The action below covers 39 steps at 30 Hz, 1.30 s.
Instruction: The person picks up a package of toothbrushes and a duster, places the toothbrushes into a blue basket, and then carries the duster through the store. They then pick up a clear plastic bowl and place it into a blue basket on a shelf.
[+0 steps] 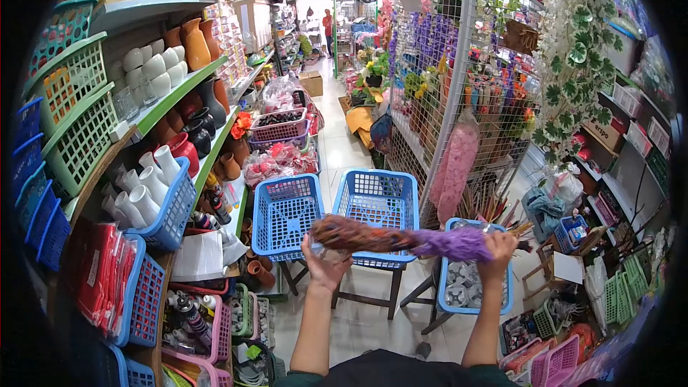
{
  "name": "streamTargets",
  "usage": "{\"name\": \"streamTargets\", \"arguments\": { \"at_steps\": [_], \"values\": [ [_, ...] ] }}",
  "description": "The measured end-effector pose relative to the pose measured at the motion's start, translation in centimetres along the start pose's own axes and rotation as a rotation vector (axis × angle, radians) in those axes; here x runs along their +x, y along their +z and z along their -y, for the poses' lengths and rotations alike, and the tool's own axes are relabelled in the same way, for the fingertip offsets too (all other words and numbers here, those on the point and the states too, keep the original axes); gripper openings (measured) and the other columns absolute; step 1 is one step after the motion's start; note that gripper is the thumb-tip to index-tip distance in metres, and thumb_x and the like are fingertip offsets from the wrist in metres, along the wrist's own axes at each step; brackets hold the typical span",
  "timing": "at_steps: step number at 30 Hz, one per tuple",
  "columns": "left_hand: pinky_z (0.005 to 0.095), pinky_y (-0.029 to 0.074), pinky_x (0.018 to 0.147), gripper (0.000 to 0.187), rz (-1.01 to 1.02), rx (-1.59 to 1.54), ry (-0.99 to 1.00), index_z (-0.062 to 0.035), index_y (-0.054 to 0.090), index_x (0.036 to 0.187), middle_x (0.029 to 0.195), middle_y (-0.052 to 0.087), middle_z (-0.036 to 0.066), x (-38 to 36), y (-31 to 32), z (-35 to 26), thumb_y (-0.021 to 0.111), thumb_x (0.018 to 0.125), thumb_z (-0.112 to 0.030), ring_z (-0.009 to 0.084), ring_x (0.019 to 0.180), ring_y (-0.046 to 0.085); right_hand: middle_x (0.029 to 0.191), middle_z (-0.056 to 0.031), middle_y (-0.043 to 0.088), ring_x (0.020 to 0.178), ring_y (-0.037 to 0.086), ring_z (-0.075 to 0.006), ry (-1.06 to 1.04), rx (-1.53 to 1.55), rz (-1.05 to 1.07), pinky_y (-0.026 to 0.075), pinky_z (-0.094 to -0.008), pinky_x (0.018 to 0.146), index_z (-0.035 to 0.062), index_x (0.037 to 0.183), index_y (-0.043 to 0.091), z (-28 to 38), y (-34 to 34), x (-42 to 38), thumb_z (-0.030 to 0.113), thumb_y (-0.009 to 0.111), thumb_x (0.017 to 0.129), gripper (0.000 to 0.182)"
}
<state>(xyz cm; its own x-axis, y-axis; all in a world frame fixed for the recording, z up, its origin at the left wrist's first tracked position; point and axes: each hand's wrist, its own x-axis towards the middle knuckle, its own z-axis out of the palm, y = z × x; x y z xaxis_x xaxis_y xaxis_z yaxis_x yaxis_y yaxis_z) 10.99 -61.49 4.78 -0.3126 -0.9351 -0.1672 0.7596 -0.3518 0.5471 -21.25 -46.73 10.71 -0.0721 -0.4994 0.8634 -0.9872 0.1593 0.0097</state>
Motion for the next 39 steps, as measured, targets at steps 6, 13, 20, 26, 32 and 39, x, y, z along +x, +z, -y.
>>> {"name": "streamTargets", "arguments": {
  "at_steps": [6,13,20,26,32,39],
  "values": [
    [0.0520,0.041,0.095,0.087,0.114,-0.013,-0.020,-0.0123,0.045,0.134,0.127,0.052,0.013,1.0,-1.0,-0.6,0.033,0.077,-0.078,0.0338,0.115,0.050,0.077,-0.0070,0.053,0.079,0.048,-0.0288,0.065,0.111,0.157,0.036,-0.0411,0.080,0.0089,0.089,0.067,0.0,1.3,-2.6,0.015,0.062,0.071,0.019],
    [0.0327,0.045,0.065,0.090,-0.037,-0.096,-0.052,-0.0095,0.051,0.125,0.113,0.060,0.012,2.2,-0.7,0.9,0.036,0.074,-0.081,0.0239,0.085,0.058,0.093,-0.0137,0.066,0.089,0.058,-0.0362,0.505,0.436,0.472,0.040,-0.0420,0.079,0.0047,0.099,0.067,-1.4,7.8,-10.5,0.012,0.058,0.075,0.027],
    [0.0335,0.041,0.056,0.085,-0.028,-0.068,-0.130,-0.0067,0.049,0.123,0.111,0.061,0.016,2.8,-1.4,3.9,0.034,0.078,-0.078,0.0276,0.088,0.059,0.092,-0.0151,0.066,0.082,0.063,-0.0298,0.629,0.811,0.556,0.049,-0.0394,0.072,-0.0003,0.107,0.061,1.9,15.1,-11.1,0.014,0.063,0.079,0.031],
    [0.0326,0.042,0.057,0.081,-0.014,-0.031,-0.155,-0.0096,0.048,0.125,0.114,0.061,0.014,3.4,-1.1,5.8,0.032,0.081,-0.076,0.0272,0.096,0.059,0.097,-0.0219,0.066,0.093,0.064,-0.0319,0.922,0.936,0.959,0.048,-0.0383,0.081,-0.0022,0.107,0.059,7.3,24.5,-9.7,0.018,0.066,0.076,0.038],
    [0.0325,0.044,0.060,0.083,-0.054,0.009,-0.165,-0.0113,0.046,0.129,0.118,0.060,0.015,2.9,-1.0,6.5,0.028,0.082,-0.077,0.0264,0.098,0.060,0.075,-0.0119,0.063,0.062,0.061,-0.0218,0.830,0.878,1.081,0.049,-0.0361,0.056,-0.0009,0.100,0.057,11.0,31.9,-10.9,0.011,0.063,0.076,0.027],
    [0.0330,0.045,0.064,0.084,-0.036,0.076,-0.174,-0.0125,0.044,0.133,0.124,0.058,0.016,2.0,-0.7,6.6,0.026,0.083,-0.077,0.0285,0.104,0.060,0.106,-0.0301,0.060,0.103,0.058,-0.0429,0.623,0.732,1.209,0.046,-0.0448,0.088,-0.0036,0.110,0.055,11.4,28.9,-8.4,0.017,0.063,0.071,0.045]
  ]
}}
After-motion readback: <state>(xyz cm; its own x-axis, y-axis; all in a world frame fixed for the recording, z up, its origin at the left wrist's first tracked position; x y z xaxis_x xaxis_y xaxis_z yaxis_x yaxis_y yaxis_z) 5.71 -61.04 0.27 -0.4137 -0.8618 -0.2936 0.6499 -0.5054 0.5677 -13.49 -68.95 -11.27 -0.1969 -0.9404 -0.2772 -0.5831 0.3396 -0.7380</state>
